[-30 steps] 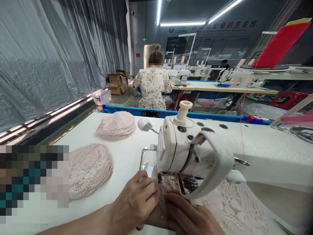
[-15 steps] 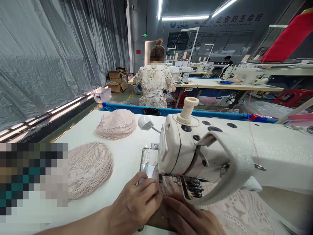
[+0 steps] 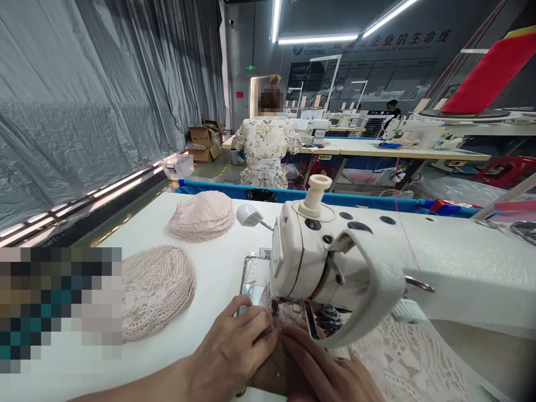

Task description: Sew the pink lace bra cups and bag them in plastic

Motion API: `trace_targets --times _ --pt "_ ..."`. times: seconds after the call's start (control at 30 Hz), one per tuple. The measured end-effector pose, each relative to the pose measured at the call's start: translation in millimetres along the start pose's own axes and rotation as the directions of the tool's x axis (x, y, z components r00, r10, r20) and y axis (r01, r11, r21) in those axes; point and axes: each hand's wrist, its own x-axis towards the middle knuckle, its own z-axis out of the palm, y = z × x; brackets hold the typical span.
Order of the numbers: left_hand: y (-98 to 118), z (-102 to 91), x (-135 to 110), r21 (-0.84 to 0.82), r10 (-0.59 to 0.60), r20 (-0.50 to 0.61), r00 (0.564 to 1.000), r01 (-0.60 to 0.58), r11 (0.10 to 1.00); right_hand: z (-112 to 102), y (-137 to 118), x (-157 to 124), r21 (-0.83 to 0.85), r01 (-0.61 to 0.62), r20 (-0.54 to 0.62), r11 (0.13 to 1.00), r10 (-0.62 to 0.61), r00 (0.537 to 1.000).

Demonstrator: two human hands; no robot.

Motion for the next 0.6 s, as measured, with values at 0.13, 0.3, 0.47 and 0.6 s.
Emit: trace_targets --times 0.13,0.3,0.47,0.6 --pt "-2 -3.7 1 0.001 -0.037 0.000 0.999 0.037 0.999 2 3 0 -0.049 0.003 0.009 0.999 -0.003 1.000" --pt "-7 -0.5 3 -0.034 -0.059 -0.005 0.998 0.059 0.998 5 5 1 -0.088 -0.009 -0.018 0.996 0.008 1.000" --pt "-7 -2.3 5 -0.033 -0.061 -0.025 0.998 0.060 0.998 -1 5 5 -0.031 -0.020 -0.034 0.999 0.019 0.999" --pt "-3 -5.0 4 -0.014 -0.043 -0.012 0.999 0.043 0.999 -8 5 3 0.004 0.013 -0.032 1.000 -0.013 0.999"
